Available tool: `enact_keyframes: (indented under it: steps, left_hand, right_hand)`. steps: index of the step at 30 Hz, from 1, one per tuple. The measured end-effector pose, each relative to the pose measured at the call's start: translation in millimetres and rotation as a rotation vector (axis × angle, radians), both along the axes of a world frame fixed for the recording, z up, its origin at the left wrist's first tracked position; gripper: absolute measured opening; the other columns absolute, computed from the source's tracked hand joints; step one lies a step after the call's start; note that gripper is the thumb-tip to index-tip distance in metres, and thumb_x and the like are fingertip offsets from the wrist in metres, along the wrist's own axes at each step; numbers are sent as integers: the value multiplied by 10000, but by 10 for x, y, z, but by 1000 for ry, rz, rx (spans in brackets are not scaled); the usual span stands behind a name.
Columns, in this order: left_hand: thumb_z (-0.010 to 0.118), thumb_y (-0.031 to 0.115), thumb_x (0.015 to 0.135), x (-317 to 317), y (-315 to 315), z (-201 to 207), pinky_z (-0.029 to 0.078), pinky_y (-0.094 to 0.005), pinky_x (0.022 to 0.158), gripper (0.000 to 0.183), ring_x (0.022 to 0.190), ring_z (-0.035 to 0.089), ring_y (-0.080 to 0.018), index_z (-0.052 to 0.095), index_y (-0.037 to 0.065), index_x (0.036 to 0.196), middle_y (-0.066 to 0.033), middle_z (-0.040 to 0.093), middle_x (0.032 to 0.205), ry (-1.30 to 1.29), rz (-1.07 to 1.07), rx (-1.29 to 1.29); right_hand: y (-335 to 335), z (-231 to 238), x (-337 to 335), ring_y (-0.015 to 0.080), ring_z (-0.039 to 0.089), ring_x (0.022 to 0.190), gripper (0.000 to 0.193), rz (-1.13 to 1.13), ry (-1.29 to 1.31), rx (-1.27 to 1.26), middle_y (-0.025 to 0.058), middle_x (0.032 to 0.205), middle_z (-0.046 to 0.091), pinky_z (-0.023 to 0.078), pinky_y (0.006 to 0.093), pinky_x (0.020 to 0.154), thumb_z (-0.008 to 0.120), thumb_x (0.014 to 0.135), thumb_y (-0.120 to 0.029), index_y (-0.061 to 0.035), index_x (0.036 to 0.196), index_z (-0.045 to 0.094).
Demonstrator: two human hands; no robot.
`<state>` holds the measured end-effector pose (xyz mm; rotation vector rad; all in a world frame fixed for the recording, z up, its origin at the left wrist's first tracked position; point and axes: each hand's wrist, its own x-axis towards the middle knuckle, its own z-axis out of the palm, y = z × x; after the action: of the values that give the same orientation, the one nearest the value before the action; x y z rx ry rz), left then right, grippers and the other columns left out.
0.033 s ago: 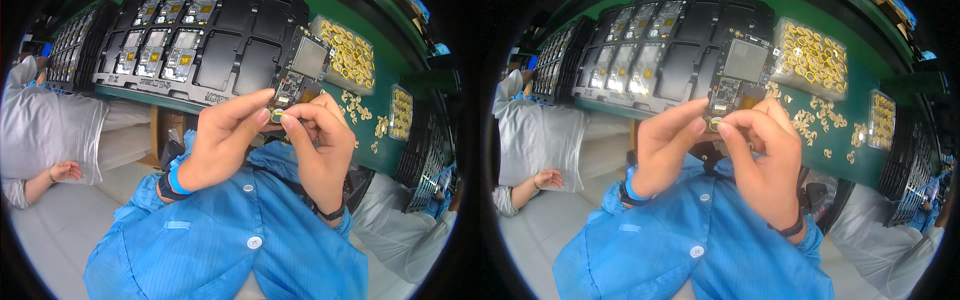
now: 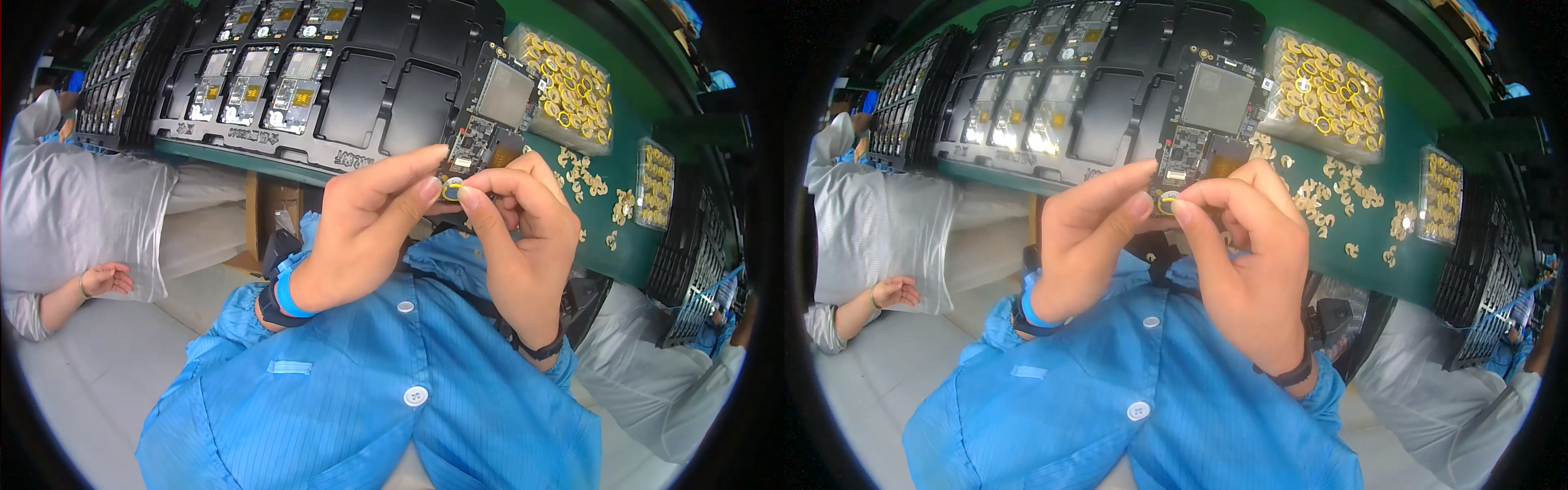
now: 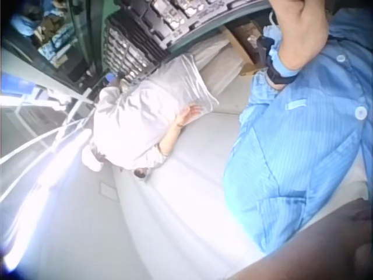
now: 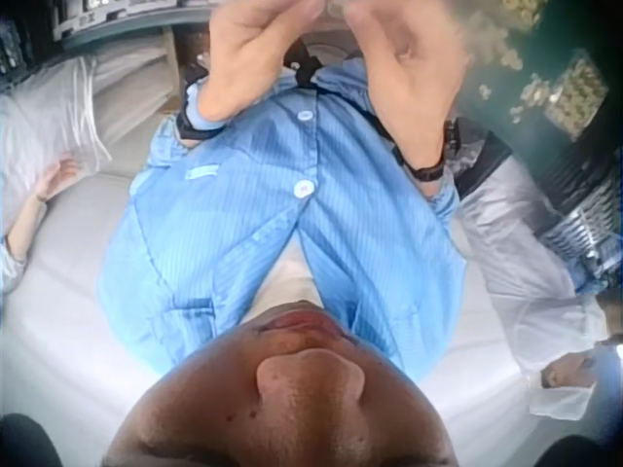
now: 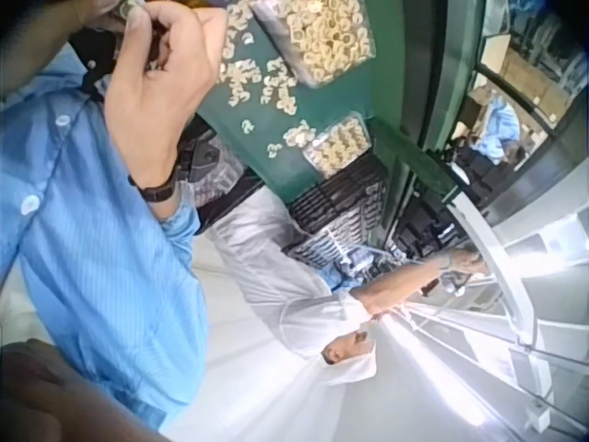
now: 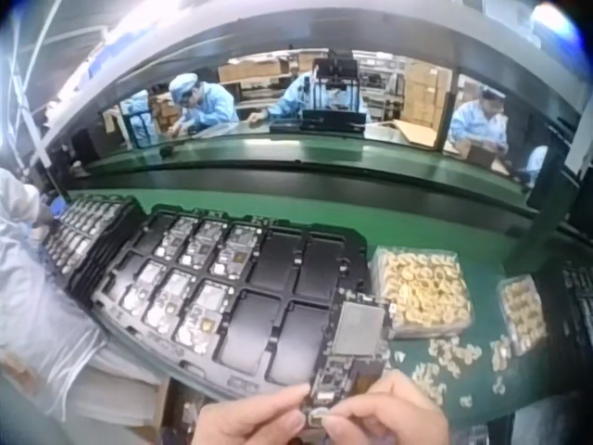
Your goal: Assembling small electronic components onto a circuit board and organizing them in a tray.
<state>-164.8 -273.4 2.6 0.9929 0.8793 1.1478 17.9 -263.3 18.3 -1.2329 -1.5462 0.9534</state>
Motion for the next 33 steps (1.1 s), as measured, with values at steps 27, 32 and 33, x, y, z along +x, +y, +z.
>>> enact_keyframes:
  steps: [27, 32, 33]
  left_hand:
    - [571, -136, 1033, 73, -60, -27, 602, -398, 1057, 455, 1239, 687, -280, 507, -124, 1483, -265, 673, 1365, -130, 88, 137]
    - [609, -93, 1030, 88, 51, 53, 642, -409, 988, 419, 1174, 720, -289, 547, -113, 1444, -260, 702, 1303, -97, 106, -2]
    - [632, -75, 1022, 77, 75, 50, 665, -433, 948, 410, 1143, 738, -312, 572, -85, 1427, -268, 714, 1273, -90, 119, -73]
  right_hand:
    - [-3, -4, -66, 122, 549, 692, 151, -38, -51, 232, 58, 832, 590, 415, 271, 585, 828, 846, 55, 1, 975, 772]
    - [53, -88, -49, 131, 575, 698, 146, -7, -88, 259, 68, 848, 599, 439, 277, 594, 791, 881, 56, 1, 1016, 776]
    - [61, -79, -29, 131, 575, 698, 146, -6, -86, 259, 68, 848, 599, 439, 277, 594, 791, 881, 56, 1, 1016, 776]
